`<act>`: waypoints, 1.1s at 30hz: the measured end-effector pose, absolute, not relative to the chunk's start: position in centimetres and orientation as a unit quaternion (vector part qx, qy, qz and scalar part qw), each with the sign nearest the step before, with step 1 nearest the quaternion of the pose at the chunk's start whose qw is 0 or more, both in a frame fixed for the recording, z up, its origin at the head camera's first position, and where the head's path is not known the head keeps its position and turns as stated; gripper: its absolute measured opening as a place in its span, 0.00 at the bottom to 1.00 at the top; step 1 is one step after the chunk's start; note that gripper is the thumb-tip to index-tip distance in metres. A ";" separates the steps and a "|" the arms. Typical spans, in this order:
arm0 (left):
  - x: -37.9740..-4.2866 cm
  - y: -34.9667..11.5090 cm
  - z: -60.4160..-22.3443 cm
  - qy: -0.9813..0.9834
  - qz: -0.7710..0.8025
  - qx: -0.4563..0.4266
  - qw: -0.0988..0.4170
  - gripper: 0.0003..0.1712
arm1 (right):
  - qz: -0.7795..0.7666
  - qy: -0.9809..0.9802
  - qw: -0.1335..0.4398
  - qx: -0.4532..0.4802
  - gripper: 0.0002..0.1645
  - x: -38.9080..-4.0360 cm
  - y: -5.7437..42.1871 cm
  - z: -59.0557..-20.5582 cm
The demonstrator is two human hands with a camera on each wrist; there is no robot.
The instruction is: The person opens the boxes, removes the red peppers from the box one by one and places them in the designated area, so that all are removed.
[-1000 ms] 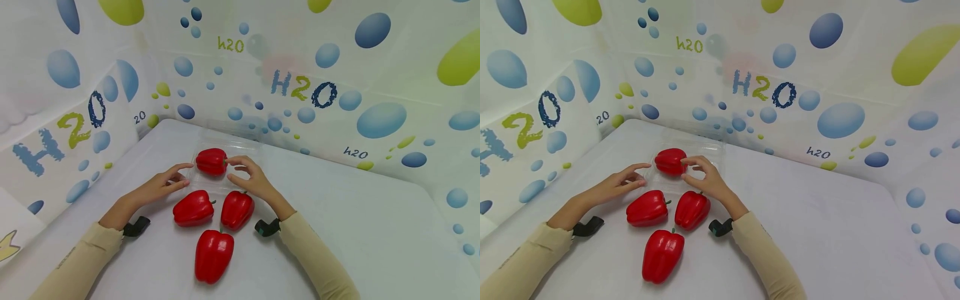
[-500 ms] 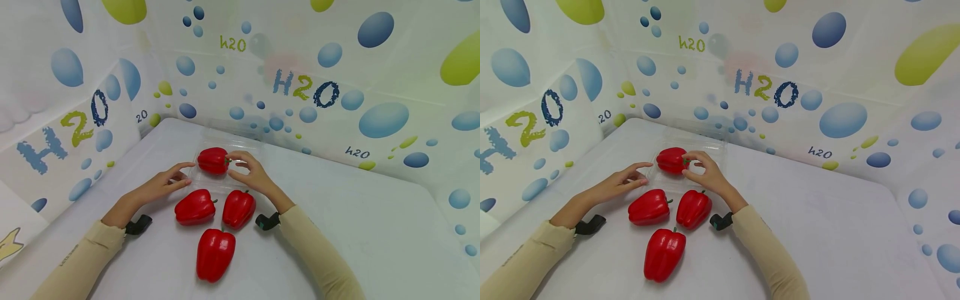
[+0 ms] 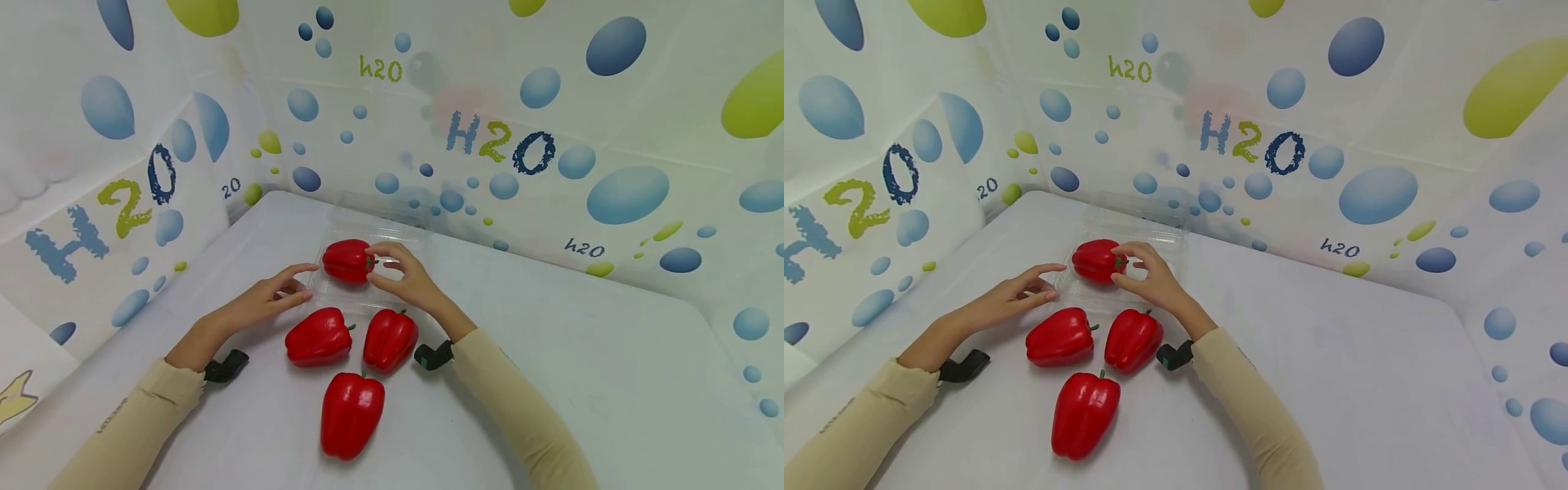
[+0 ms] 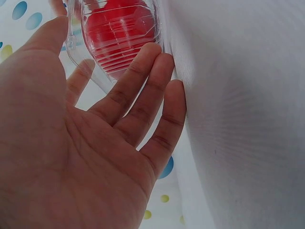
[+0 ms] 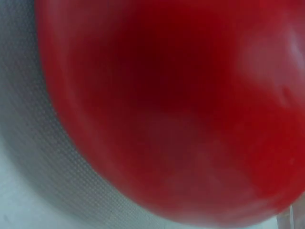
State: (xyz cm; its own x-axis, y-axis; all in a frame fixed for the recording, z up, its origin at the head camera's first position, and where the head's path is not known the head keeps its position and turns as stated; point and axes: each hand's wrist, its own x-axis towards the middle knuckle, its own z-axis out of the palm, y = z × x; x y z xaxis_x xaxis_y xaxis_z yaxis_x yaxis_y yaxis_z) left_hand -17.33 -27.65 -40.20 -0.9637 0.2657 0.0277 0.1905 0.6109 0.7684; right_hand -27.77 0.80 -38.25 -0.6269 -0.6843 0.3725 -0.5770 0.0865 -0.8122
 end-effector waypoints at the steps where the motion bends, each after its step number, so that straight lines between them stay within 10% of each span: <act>1: -17.3 -27.6 -40.2 0.897 0.421 0.126 0.045 0.34 | -0.522 0.737 0.053 -0.427 0.27 -27.8 0.8 -38.2; 33: -17.3 -27.6 -40.0 0.898 0.419 0.124 0.049 0.34 | -0.433 0.800 0.117 -0.398 0.38 -28.9 0.0 -38.0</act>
